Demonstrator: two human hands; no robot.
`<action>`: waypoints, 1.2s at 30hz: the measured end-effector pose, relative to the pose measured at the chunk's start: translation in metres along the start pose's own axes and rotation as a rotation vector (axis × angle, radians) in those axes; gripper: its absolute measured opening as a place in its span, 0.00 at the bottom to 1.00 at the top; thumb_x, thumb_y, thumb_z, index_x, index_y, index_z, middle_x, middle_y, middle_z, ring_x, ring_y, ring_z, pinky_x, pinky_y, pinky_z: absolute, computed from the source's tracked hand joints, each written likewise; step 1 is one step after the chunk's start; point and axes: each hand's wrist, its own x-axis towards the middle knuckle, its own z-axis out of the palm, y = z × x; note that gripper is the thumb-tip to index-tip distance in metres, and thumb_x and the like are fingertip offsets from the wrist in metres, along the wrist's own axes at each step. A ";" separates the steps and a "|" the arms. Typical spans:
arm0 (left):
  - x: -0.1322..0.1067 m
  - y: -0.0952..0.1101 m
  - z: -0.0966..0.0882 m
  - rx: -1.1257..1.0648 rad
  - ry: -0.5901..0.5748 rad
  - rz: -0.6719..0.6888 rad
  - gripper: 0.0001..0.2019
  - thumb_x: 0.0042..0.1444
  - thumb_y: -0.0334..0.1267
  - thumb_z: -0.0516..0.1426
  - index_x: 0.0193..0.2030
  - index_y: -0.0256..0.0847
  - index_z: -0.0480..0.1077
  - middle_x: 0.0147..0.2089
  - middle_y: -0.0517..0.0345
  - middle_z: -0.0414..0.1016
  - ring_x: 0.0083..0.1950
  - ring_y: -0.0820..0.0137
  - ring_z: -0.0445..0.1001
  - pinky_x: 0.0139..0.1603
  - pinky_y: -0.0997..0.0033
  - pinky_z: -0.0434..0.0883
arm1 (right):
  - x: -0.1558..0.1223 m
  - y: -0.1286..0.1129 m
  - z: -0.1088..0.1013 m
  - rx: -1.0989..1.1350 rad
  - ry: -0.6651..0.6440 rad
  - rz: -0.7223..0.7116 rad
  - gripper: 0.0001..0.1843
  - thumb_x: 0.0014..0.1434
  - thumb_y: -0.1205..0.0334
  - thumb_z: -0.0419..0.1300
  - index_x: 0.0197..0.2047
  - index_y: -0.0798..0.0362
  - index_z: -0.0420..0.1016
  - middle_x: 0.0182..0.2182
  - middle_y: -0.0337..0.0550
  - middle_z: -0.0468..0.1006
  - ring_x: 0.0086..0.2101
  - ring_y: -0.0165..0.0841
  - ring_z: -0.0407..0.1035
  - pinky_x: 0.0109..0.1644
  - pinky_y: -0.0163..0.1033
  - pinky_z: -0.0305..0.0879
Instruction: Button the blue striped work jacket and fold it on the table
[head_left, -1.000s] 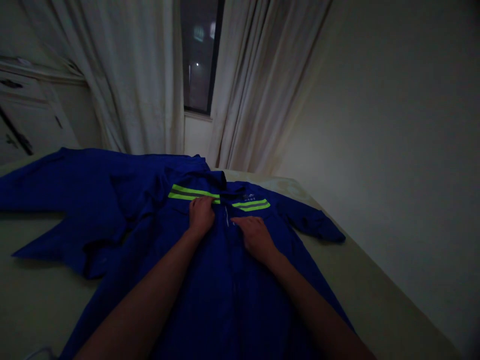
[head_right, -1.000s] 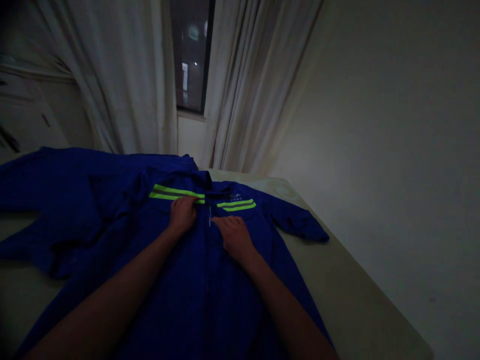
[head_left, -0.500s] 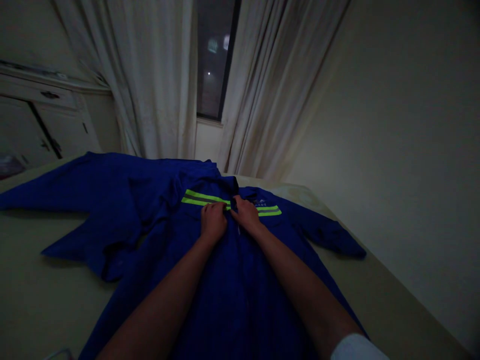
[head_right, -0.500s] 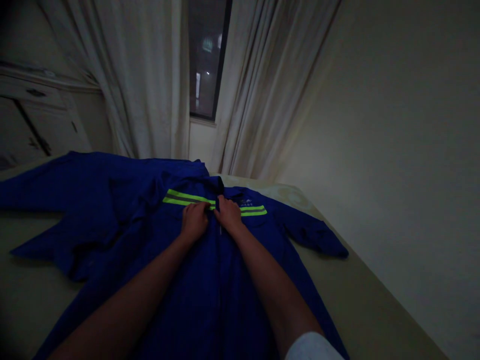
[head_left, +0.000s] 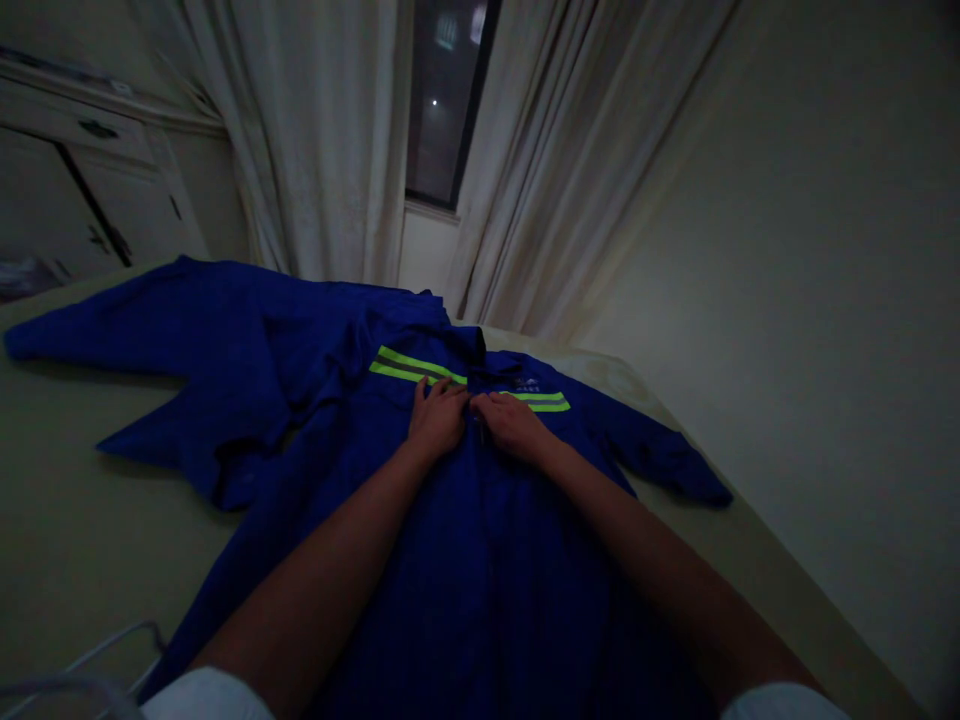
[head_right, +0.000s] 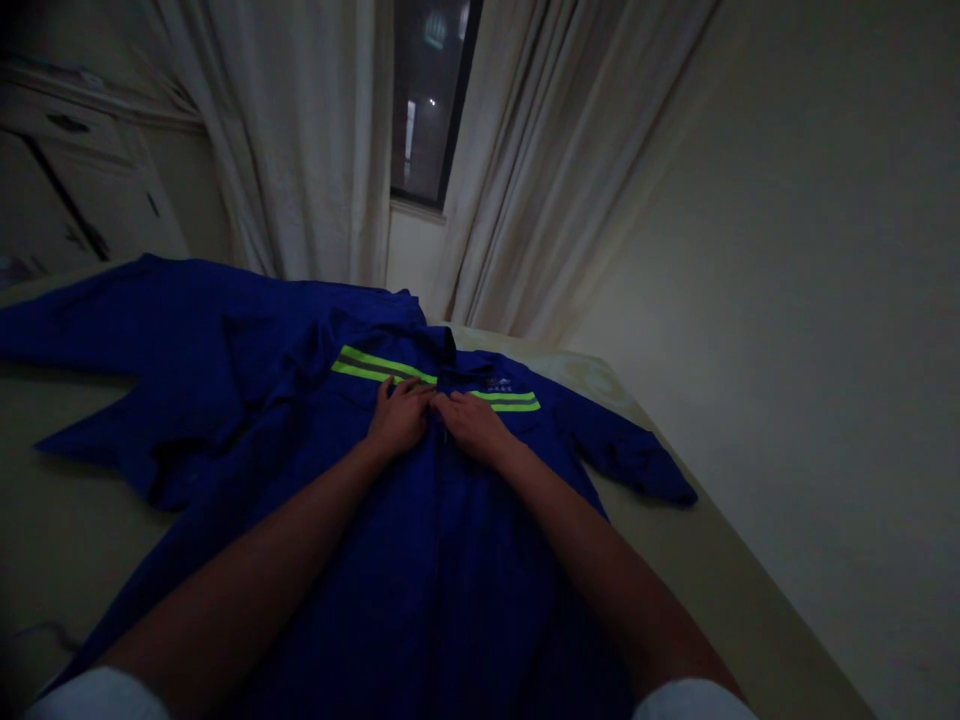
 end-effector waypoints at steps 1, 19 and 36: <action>0.000 0.000 0.000 0.003 -0.003 -0.002 0.24 0.60 0.32 0.53 0.60 0.56 0.75 0.67 0.59 0.75 0.73 0.54 0.61 0.75 0.36 0.43 | -0.009 -0.004 -0.001 0.043 0.001 -0.013 0.14 0.71 0.72 0.50 0.57 0.57 0.69 0.44 0.50 0.79 0.45 0.39 0.71 0.51 0.41 0.63; -0.005 0.008 -0.003 0.068 -0.018 0.032 0.22 0.67 0.52 0.51 0.62 0.52 0.74 0.70 0.53 0.71 0.73 0.51 0.61 0.76 0.36 0.35 | -0.099 -0.071 -0.015 0.255 0.043 0.027 0.08 0.71 0.70 0.55 0.51 0.52 0.69 0.41 0.45 0.78 0.41 0.35 0.71 0.48 0.39 0.65; -0.003 0.006 -0.003 0.029 -0.034 0.043 0.24 0.66 0.52 0.51 0.63 0.48 0.74 0.69 0.48 0.71 0.73 0.46 0.60 0.75 0.32 0.33 | -0.157 -0.111 -0.046 0.252 -0.059 -0.154 0.10 0.73 0.71 0.50 0.50 0.52 0.70 0.38 0.43 0.78 0.38 0.34 0.68 0.44 0.38 0.62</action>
